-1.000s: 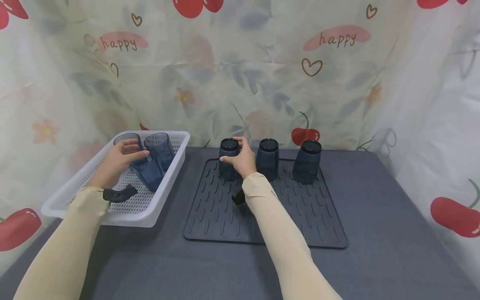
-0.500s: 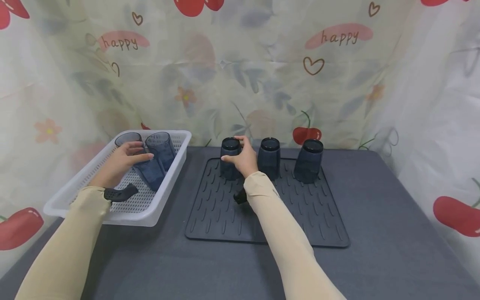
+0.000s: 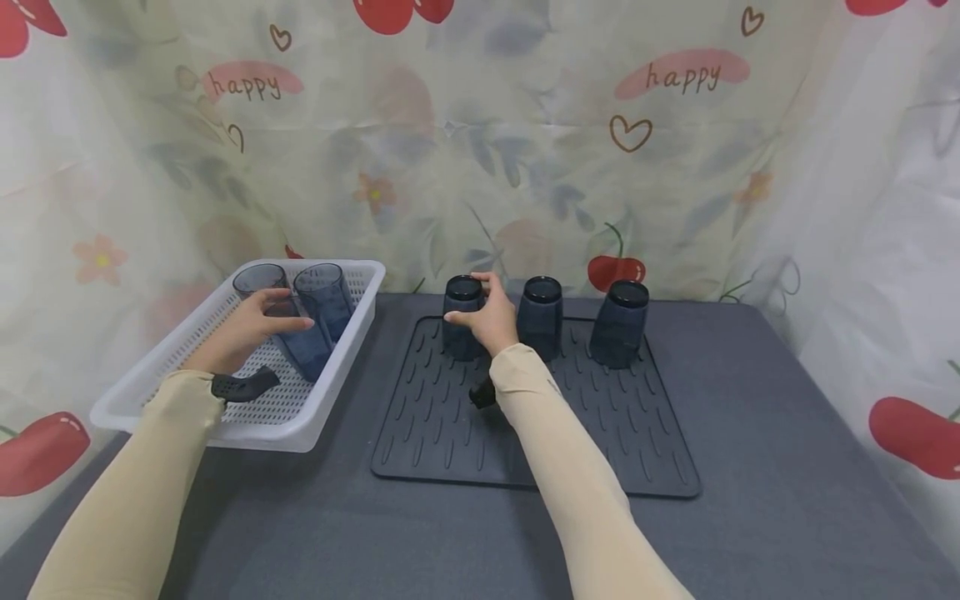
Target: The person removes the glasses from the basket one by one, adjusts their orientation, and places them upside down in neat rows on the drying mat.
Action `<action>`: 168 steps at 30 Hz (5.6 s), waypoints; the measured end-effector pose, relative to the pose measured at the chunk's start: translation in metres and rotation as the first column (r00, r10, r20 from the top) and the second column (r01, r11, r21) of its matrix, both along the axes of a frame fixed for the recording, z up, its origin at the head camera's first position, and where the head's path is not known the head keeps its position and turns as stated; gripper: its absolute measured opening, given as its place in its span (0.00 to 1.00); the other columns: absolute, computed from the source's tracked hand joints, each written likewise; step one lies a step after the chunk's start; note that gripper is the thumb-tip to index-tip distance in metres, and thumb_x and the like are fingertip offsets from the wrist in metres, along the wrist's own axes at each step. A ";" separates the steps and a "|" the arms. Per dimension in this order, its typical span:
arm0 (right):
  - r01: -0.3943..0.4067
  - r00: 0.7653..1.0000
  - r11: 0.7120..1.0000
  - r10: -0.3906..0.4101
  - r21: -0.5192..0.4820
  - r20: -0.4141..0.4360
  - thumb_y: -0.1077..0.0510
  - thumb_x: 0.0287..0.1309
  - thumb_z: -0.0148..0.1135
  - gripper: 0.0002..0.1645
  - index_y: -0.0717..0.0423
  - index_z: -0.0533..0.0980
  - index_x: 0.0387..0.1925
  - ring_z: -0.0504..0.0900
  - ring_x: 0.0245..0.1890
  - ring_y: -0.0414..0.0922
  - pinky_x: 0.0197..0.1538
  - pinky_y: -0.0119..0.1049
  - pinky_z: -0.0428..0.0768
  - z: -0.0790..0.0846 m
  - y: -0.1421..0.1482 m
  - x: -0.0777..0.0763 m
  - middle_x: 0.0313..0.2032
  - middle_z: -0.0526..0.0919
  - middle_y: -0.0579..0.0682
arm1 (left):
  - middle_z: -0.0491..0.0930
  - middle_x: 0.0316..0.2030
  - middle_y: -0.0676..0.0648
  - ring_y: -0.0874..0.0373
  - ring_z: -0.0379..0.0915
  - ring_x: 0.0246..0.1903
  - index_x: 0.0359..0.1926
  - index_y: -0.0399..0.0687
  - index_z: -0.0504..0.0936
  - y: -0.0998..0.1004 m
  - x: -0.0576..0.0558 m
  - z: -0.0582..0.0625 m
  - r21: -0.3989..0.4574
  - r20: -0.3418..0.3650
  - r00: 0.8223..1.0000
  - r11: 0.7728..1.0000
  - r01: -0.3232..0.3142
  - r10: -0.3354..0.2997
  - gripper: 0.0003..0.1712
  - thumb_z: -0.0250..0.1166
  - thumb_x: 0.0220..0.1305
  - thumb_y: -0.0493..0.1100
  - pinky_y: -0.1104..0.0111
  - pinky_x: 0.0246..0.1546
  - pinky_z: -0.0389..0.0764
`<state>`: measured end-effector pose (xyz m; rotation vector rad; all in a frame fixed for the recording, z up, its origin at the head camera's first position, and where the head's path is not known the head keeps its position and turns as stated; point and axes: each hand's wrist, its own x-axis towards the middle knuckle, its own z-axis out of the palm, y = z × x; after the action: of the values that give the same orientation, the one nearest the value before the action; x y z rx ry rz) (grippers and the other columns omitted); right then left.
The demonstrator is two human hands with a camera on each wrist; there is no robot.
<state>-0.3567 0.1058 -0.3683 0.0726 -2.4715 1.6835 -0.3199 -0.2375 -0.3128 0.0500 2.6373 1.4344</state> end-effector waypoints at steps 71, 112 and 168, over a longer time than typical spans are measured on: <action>-0.026 1.000 0.999 0.026 0.031 0.002 0.55 0.46 0.77 0.47 0.41 0.61 0.65 0.72 0.60 0.55 0.55 0.52 0.77 0.004 0.000 0.004 0.65 0.67 0.55 | 0.43 0.73 0.30 0.32 0.48 0.70 0.75 0.38 0.43 0.000 0.006 0.004 -0.143 0.058 0.997 0.989 -0.043 0.052 0.60 0.73 0.53 0.49 0.41 0.65 0.60; -0.223 0.974 0.967 0.217 -0.125 -0.065 0.51 0.57 0.69 0.42 0.43 0.61 0.69 0.57 0.73 0.51 0.68 0.51 0.66 0.028 0.024 0.028 0.69 0.62 0.53 | 0.47 0.74 0.34 0.34 0.49 0.70 0.75 0.43 0.48 0.021 0.053 0.041 -0.131 -0.086 0.991 0.985 -0.115 0.105 0.59 0.75 0.50 0.49 0.39 0.63 0.61; -0.423 0.891 0.886 0.368 -0.190 -0.266 0.62 0.59 0.65 0.37 0.53 0.62 0.68 0.63 0.70 0.49 0.73 0.43 0.58 0.062 0.046 0.109 0.67 0.67 0.52 | 0.71 0.56 0.43 0.61 0.75 0.46 0.68 0.43 0.58 0.128 0.106 0.028 0.701 -0.153 0.972 0.713 -0.020 0.177 0.35 0.62 0.63 0.37 0.68 0.41 0.78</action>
<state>-0.2481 0.1523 -0.3068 0.7482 -2.1673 1.9906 -0.2138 -0.1092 -0.2848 0.1454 2.0750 2.5116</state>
